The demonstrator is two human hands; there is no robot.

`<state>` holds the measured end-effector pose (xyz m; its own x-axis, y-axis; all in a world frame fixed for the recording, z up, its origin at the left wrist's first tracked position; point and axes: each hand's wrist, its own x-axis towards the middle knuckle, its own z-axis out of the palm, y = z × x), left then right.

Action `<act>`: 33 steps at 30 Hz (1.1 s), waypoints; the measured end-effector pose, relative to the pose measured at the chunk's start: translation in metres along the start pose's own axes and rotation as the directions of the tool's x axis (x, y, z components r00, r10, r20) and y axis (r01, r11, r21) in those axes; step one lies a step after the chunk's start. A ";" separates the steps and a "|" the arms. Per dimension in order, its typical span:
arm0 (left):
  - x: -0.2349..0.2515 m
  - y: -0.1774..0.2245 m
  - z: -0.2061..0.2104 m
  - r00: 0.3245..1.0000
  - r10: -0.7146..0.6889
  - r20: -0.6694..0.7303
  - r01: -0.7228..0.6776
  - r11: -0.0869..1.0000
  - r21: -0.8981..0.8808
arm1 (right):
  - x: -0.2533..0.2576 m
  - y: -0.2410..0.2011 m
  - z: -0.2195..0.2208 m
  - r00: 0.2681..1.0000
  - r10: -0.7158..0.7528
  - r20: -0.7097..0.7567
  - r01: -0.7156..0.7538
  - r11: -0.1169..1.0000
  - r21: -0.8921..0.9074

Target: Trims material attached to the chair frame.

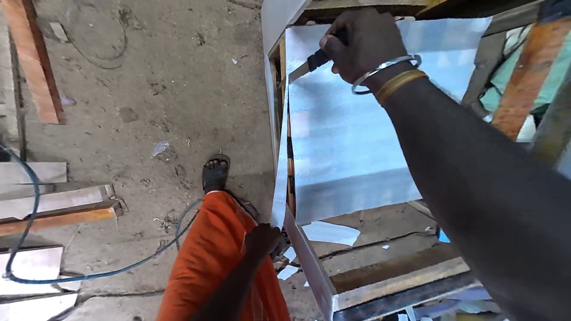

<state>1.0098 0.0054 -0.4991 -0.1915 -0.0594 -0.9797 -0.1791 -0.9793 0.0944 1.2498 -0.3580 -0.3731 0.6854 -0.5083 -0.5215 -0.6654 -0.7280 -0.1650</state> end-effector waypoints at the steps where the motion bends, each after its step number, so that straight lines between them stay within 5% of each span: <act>1: 0.001 -0.001 -0.001 1.000 0.000 0.006 0.000 1.000 0.014 | 0.004 0.002 -0.002 1.000 -0.003 -0.002 0.003 1.000 -0.008; 17: -0.032 0.002 -0.039 0.986 0.012 0.169 -0.021 0.999 0.047 | 0.041 -0.017 -0.016 0.998 0.006 -0.065 -0.007 1.000 -0.020; 33: -0.006 -0.019 -0.019 0.991 -0.027 0.132 0.017 0.997 0.074 | 0.040 -0.018 0.010 0.950 0.081 -0.303 -0.053 0.993 0.101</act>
<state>1.0329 0.0209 -0.4989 -0.3123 -0.0069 -0.9500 -0.2529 -0.9633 0.0901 1.2861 -0.3608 -0.3993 0.6862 -0.6811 -0.2552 -0.7272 -0.6499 -0.2209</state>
